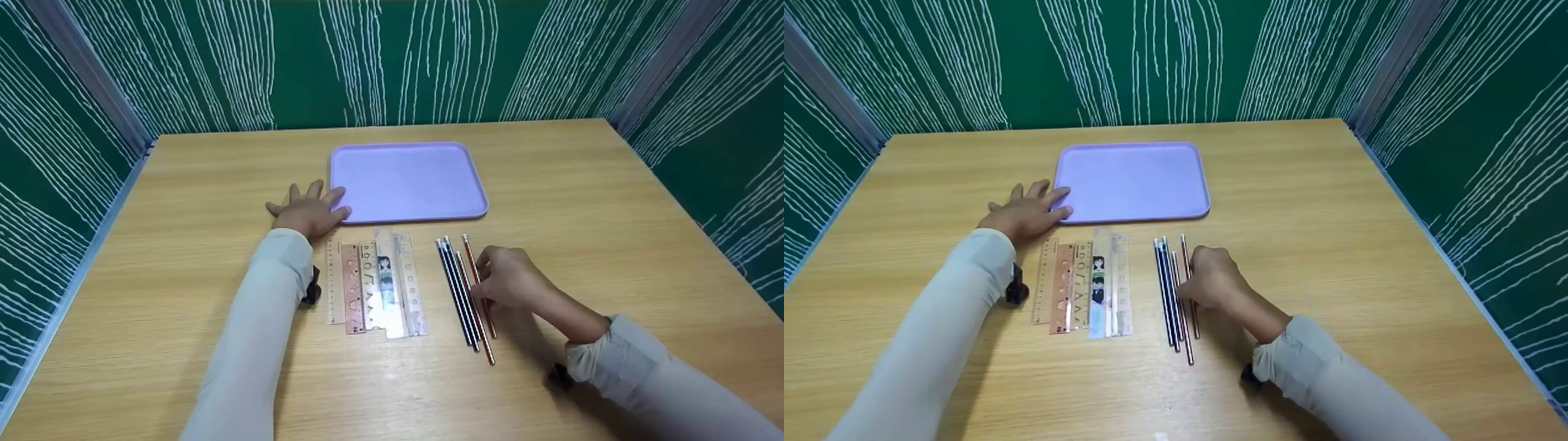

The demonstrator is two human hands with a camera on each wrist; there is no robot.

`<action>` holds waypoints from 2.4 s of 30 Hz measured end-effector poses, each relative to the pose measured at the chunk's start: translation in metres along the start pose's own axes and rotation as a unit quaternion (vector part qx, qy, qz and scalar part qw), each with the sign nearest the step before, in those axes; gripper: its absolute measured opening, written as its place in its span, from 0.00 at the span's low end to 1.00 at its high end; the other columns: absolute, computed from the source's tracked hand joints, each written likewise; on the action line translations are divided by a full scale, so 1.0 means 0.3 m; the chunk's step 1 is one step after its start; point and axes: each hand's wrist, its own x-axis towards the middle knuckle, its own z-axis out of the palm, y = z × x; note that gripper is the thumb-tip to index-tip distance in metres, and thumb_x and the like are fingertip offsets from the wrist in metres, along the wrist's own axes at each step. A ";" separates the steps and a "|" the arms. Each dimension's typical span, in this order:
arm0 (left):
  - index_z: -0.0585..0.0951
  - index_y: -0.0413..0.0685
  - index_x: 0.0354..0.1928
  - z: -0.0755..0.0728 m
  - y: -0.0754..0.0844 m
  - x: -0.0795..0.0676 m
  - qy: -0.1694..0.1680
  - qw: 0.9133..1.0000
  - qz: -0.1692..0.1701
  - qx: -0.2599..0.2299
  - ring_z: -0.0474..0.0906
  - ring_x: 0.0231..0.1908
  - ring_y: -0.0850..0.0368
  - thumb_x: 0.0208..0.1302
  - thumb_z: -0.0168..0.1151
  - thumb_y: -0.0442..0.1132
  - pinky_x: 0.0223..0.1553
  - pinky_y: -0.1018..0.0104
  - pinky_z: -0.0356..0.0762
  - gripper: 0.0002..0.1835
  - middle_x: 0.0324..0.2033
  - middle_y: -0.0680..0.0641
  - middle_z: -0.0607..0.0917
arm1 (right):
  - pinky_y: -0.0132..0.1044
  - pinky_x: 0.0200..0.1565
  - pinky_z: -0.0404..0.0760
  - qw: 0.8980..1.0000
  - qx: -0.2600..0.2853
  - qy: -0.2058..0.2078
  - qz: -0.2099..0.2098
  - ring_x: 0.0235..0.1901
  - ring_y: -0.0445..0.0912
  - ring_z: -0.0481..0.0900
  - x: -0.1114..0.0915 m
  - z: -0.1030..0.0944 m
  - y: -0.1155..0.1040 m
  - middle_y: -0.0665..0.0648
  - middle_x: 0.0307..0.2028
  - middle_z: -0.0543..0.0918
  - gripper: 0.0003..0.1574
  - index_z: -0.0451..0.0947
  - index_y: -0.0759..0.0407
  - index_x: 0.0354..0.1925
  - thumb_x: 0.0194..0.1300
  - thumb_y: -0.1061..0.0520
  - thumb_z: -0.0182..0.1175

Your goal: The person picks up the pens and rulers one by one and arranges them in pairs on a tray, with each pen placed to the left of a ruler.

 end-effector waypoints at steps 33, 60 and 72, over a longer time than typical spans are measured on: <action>0.45 0.82 0.80 -0.006 0.002 0.002 -0.018 1.000 -0.011 -0.008 0.25 0.78 0.26 0.71 0.35 0.76 0.60 0.09 0.28 0.39 0.83 0.47 0.37 | 0.44 0.36 0.90 0.987 0.146 -0.053 0.033 0.33 0.49 0.85 0.020 -0.030 0.038 0.64 0.41 0.81 0.25 0.71 0.72 0.55 0.61 0.65 0.64; 0.45 0.82 0.80 -0.005 0.000 -0.006 -0.018 1.000 -0.008 -0.002 0.25 0.78 0.27 0.71 0.34 0.75 0.60 0.09 0.30 0.38 0.83 0.48 0.37 | 0.41 0.41 0.89 0.944 0.312 -0.106 -0.003 0.34 0.43 0.77 0.199 -0.049 -0.106 0.59 0.46 0.75 0.31 0.61 0.69 0.67 0.69 0.67 0.57; 0.45 0.82 0.80 -0.006 0.001 -0.002 -0.015 1.000 -0.005 0.002 0.26 0.78 0.26 0.71 0.34 0.75 0.59 0.08 0.31 0.38 0.83 0.47 0.37 | 0.41 0.39 0.90 0.942 0.327 -0.069 -0.016 0.36 0.50 0.85 0.329 -0.033 -0.269 0.66 0.51 0.78 0.30 0.67 0.64 0.66 0.68 0.65 0.61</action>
